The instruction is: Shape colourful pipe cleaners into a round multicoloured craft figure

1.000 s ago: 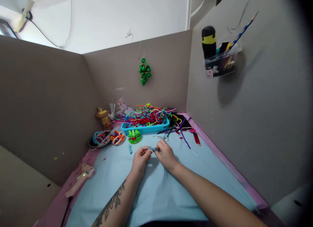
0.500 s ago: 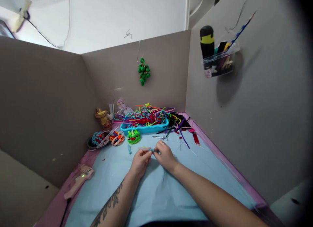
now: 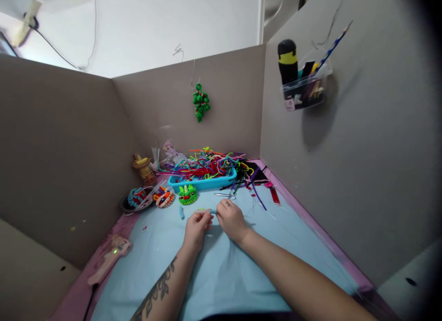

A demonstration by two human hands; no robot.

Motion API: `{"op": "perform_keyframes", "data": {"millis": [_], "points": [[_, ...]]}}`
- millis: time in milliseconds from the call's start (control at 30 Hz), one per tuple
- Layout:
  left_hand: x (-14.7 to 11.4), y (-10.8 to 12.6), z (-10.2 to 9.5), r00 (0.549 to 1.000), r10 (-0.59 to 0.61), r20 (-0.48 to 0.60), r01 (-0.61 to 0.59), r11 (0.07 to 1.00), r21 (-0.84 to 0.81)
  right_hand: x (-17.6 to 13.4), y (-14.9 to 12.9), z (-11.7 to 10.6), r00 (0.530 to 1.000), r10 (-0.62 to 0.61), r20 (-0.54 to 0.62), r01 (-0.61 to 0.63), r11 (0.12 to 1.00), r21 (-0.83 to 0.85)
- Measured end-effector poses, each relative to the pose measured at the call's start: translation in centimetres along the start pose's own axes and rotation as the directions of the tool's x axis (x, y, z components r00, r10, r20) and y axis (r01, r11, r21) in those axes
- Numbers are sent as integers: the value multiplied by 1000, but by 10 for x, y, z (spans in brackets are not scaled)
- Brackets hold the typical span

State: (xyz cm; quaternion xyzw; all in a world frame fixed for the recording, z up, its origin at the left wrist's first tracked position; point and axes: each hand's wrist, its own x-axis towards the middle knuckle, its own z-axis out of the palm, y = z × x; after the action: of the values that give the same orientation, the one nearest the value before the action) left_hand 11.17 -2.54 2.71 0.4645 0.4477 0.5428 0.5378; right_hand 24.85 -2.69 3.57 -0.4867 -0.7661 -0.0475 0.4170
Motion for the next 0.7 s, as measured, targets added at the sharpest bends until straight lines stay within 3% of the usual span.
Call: {"op": "perform_keyframes", "data": {"millis": [100,267,367,467,700], "points": [[2,-2,-2,998,55,-6,-55,998,-2,0,-3,-1,1000,-4,30,4,1000,-9],[3,-1,-7,991,108,-84,-111,993,-36,2,2,-6,996,6,90,-22,983,182],[2,1,-8,989,128,-69,-129,992,-10,2,6,-7,993,-31,112,3,970,244],[1,3,-7,987,153,-42,-151,988,40,1,6,-5,990,-56,127,24,970,241],[-1,8,-6,977,207,-49,-195,962,191,2,6,0,993,39,108,-59,980,191]]}}
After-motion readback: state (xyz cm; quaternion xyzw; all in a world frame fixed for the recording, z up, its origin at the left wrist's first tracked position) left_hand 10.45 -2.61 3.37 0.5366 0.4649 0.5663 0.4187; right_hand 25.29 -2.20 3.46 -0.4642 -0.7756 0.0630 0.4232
